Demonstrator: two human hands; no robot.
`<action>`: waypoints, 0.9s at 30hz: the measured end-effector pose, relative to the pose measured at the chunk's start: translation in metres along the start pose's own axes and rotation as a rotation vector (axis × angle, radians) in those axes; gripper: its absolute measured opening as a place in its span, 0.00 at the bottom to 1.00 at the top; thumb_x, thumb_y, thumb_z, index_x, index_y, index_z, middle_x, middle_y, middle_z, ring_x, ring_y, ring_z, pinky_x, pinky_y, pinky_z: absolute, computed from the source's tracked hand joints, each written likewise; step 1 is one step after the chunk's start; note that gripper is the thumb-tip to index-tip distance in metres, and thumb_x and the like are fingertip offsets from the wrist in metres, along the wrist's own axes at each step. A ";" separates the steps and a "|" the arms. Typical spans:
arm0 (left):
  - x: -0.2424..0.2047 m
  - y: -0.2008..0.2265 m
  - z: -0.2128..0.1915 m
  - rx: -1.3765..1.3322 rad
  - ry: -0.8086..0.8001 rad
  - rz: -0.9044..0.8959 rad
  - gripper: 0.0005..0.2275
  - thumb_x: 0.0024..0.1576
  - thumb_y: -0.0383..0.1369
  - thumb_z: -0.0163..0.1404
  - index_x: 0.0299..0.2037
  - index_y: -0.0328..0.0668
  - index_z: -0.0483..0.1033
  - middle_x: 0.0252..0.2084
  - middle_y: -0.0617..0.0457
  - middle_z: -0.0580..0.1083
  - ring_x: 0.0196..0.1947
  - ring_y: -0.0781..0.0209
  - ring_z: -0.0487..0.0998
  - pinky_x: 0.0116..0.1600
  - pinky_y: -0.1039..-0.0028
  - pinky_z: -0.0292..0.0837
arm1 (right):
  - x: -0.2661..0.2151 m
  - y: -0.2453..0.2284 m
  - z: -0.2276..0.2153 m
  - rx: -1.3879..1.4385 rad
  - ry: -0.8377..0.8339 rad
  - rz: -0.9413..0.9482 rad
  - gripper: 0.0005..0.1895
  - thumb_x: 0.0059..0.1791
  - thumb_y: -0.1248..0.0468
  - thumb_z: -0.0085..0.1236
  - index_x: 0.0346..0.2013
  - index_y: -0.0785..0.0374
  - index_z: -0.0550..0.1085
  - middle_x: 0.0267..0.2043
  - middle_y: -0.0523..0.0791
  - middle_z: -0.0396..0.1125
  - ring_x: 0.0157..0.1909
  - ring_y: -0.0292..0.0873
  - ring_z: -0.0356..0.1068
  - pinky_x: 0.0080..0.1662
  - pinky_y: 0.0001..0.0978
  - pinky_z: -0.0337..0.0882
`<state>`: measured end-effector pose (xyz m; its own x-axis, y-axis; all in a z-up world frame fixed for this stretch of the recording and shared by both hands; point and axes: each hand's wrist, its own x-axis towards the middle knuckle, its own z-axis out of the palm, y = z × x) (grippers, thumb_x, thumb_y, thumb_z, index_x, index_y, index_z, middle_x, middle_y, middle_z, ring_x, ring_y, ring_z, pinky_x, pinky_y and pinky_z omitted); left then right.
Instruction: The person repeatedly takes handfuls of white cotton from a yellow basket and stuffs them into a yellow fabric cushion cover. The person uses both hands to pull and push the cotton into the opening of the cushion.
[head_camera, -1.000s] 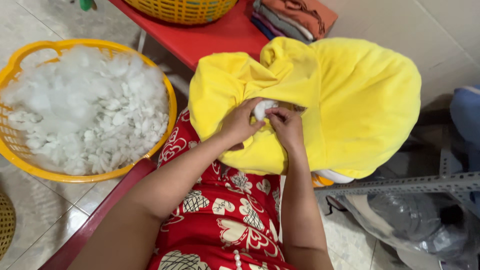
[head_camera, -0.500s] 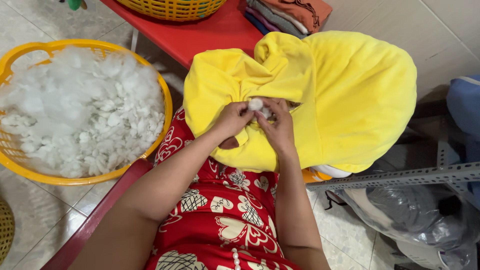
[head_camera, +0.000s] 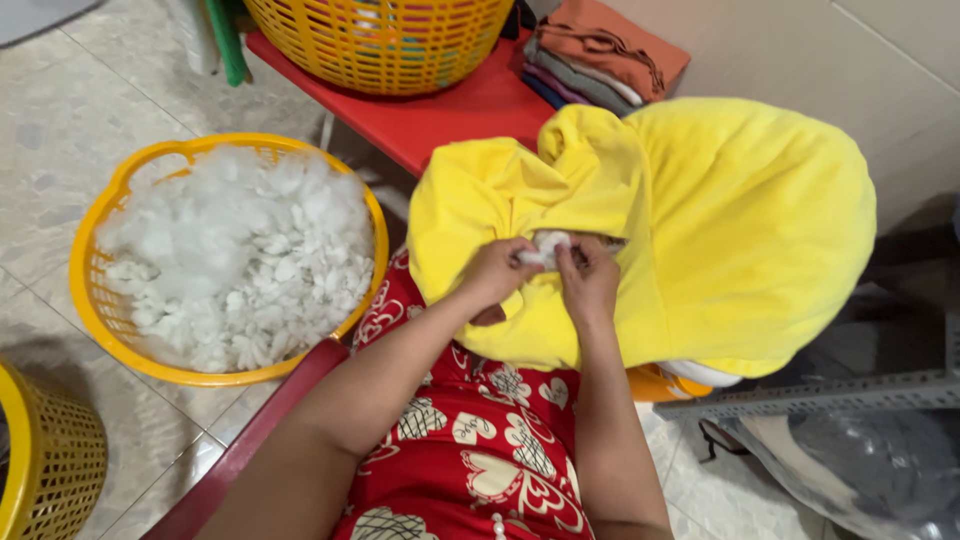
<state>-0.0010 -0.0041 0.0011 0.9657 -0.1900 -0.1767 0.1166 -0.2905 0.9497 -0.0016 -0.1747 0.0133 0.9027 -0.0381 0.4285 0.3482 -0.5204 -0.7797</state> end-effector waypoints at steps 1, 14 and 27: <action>0.004 -0.003 0.002 -0.022 -0.006 -0.055 0.11 0.60 0.35 0.54 0.51 0.48 0.78 0.40 0.55 0.80 0.31 0.63 0.76 0.39 0.75 0.74 | -0.001 0.004 0.000 0.014 0.045 0.007 0.06 0.52 0.68 0.61 0.40 0.70 0.77 0.31 0.40 0.69 0.32 0.31 0.66 0.37 0.23 0.67; 0.042 -0.064 -0.005 -0.885 -0.051 0.112 0.08 0.64 0.29 0.51 0.51 0.36 0.73 0.42 0.52 0.78 0.39 0.65 0.81 0.42 0.80 0.77 | -0.002 -0.003 -0.004 0.065 0.208 -0.104 0.09 0.51 0.74 0.57 0.45 0.66 0.71 0.46 0.46 0.66 0.41 0.34 0.71 0.42 0.28 0.74; 0.046 -0.074 0.008 -0.677 -0.065 0.188 0.08 0.63 0.25 0.51 0.51 0.32 0.74 0.35 0.51 0.78 0.31 0.69 0.77 0.38 0.81 0.75 | -0.008 -0.004 0.001 0.116 -0.138 0.062 0.10 0.50 0.73 0.60 0.46 0.64 0.81 0.39 0.44 0.72 0.33 0.32 0.68 0.34 0.22 0.68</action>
<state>0.0328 0.0017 -0.0794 0.9702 -0.2419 0.0108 0.0886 0.3961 0.9139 -0.0101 -0.1710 0.0128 0.9467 0.0544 0.3174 0.3102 -0.4185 -0.8536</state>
